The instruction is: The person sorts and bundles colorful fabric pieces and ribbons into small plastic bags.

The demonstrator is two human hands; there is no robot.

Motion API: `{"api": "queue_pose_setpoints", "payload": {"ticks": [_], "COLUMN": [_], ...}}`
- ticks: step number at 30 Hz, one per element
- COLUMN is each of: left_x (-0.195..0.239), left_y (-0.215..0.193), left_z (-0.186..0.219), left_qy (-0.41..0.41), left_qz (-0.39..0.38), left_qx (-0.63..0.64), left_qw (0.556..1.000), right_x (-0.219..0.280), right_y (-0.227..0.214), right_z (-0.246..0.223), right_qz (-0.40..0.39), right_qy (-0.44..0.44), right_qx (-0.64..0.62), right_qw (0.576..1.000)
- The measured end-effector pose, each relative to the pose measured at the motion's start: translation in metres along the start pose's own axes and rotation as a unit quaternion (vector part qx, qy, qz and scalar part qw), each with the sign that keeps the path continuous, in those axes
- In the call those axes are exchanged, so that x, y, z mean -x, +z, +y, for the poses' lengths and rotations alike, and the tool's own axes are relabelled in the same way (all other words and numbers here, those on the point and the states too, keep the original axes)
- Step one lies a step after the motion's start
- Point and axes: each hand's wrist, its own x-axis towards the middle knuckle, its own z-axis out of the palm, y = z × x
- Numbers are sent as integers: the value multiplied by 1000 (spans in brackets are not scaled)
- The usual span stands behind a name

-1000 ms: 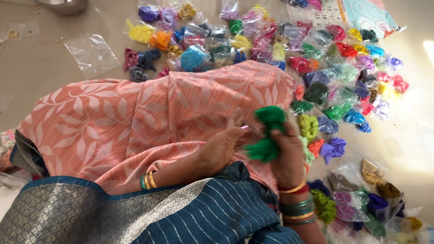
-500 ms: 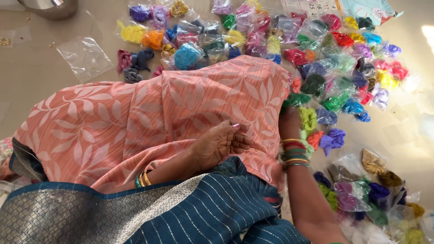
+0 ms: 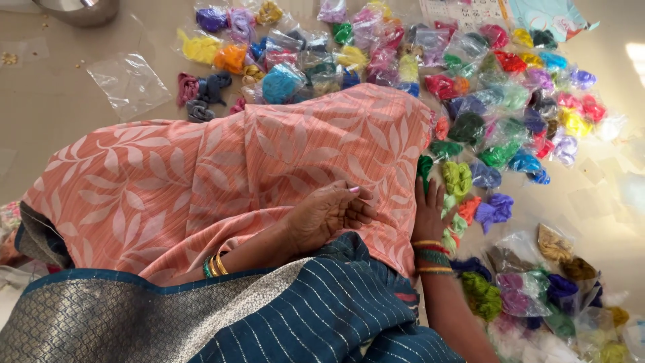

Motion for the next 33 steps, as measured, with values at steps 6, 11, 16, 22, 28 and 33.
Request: {"api": "queue_pose_setpoints", "payload": {"ticks": [6,11,16,22,28,33], "left_x": [-4,3,-12,-33,-16,-7], "left_y": [-9,-3,-38,-142,-235,-229], "left_z": [-4,13,69,171,178,174], "left_qy": [-15,42,39,295,-20,-52], "left_qz": [-22,-3,53,254,115,113], "left_qx": [20,-12,-160,-650,-700,-723], "left_qw": [999,999,985,653,705,679], "right_x": [-7,-64,-150,-248,-291,-266], "right_y": [-8,-84,-175,-221,-164,-163], "right_z": [6,-6,-34,-97,-183,-250], "right_qz": [-111,25,147,-108,-210,-287], "right_qy": [86,92,-75,-254,-614,-682], "right_qx": [-296,-476,-543,-327,-102,53], "right_qw": [945,874,823,904,754,671]}}
